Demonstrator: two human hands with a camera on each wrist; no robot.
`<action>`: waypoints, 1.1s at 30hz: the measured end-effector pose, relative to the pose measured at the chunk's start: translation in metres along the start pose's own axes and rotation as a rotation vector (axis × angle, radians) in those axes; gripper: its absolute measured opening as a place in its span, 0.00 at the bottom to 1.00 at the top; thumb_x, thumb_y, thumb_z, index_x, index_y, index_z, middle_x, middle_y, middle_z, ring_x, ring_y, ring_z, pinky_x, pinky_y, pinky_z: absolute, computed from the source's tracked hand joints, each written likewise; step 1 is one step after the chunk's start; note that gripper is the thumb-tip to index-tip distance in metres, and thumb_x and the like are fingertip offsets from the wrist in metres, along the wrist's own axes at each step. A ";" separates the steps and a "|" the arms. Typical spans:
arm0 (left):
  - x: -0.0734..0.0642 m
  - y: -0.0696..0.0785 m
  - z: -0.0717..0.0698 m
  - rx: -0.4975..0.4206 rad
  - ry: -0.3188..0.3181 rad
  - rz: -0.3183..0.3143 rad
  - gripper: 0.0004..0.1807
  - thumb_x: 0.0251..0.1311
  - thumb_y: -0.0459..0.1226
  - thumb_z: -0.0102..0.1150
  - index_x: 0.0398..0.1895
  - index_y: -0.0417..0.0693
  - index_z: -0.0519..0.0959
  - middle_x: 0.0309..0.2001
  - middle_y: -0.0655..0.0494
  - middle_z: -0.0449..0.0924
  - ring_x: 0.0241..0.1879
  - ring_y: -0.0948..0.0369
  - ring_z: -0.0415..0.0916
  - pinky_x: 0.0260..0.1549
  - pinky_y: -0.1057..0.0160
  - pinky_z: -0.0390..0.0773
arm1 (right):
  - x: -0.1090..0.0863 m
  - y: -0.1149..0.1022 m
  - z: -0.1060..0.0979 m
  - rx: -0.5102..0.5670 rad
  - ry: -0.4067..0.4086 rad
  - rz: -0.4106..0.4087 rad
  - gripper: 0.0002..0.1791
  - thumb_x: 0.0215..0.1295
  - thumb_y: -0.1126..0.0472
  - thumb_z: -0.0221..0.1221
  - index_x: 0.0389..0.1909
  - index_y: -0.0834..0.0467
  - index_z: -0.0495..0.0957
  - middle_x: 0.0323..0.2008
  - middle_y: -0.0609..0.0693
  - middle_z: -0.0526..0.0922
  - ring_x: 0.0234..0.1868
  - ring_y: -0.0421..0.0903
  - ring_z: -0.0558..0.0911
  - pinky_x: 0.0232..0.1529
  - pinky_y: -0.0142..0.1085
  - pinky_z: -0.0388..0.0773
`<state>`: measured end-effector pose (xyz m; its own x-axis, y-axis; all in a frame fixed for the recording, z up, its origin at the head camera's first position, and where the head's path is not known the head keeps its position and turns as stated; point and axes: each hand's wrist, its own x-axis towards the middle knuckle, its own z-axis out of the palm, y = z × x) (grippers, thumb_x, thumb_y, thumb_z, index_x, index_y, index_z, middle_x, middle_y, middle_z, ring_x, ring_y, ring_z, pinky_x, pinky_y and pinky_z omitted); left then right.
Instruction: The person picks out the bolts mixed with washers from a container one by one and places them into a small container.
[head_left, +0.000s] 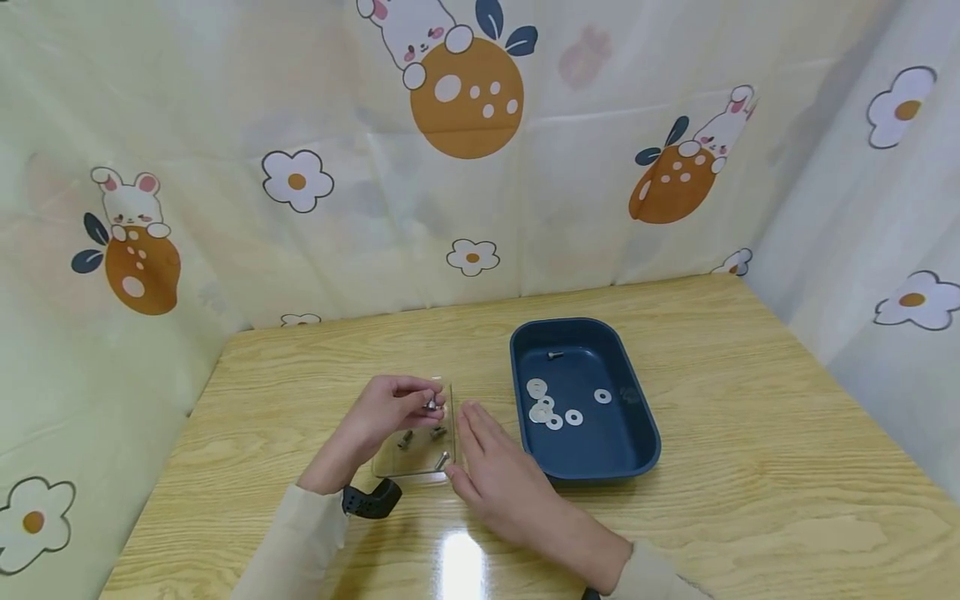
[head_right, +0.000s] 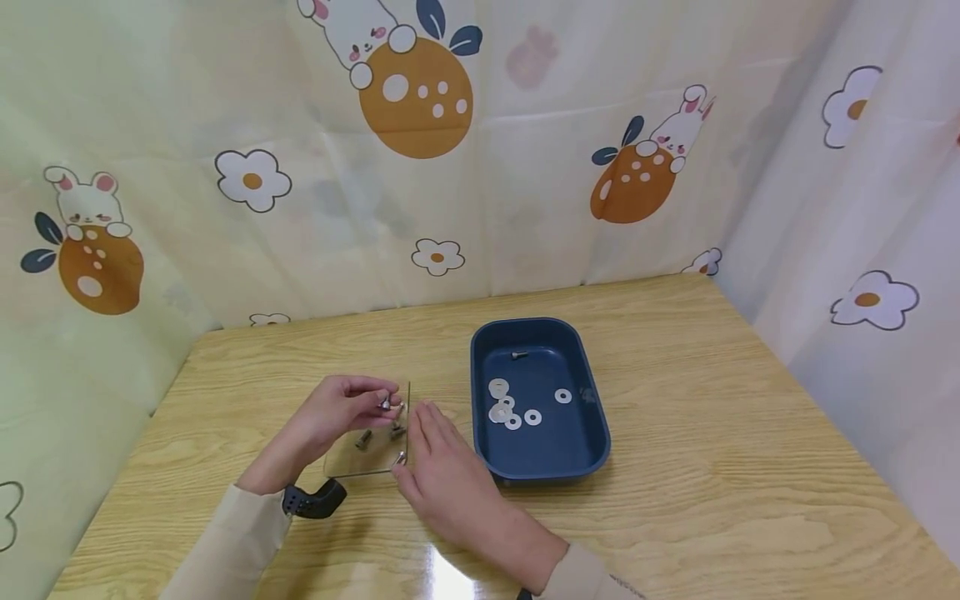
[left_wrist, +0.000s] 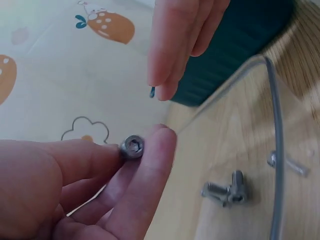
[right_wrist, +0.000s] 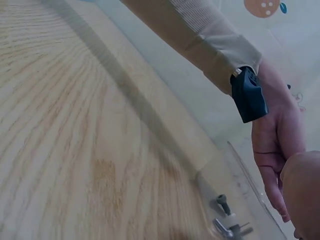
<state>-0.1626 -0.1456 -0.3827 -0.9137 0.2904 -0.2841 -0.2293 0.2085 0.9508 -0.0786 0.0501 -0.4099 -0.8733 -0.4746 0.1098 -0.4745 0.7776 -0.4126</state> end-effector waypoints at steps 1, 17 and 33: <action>0.000 -0.001 -0.001 0.003 0.000 -0.004 0.16 0.73 0.30 0.48 0.58 0.29 0.76 0.51 0.34 0.81 0.42 0.57 0.86 0.46 0.61 0.87 | 0.001 -0.001 0.002 -0.003 0.001 0.000 0.38 0.78 0.44 0.43 0.76 0.66 0.52 0.78 0.60 0.50 0.80 0.54 0.50 0.78 0.49 0.55; -0.001 -0.011 0.001 0.078 -0.009 -0.063 0.16 0.73 0.30 0.47 0.55 0.26 0.76 0.46 0.35 0.83 0.41 0.52 0.87 0.41 0.59 0.88 | 0.003 -0.001 0.017 -0.084 -0.001 -0.008 0.37 0.78 0.45 0.42 0.75 0.67 0.54 0.77 0.64 0.53 0.79 0.57 0.53 0.78 0.48 0.58; -0.004 -0.007 -0.001 0.018 -0.056 -0.011 0.18 0.74 0.32 0.47 0.57 0.25 0.75 0.49 0.36 0.84 0.44 0.55 0.87 0.49 0.54 0.86 | 0.001 -0.002 -0.002 -0.061 -0.010 -0.043 0.37 0.78 0.44 0.41 0.76 0.64 0.52 0.78 0.60 0.52 0.79 0.55 0.54 0.77 0.48 0.58</action>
<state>-0.1577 -0.1489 -0.3879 -0.8910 0.3392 -0.3018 -0.2331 0.2287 0.9452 -0.0783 0.0489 -0.4073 -0.8509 -0.5121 0.1175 -0.5178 0.7796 -0.3522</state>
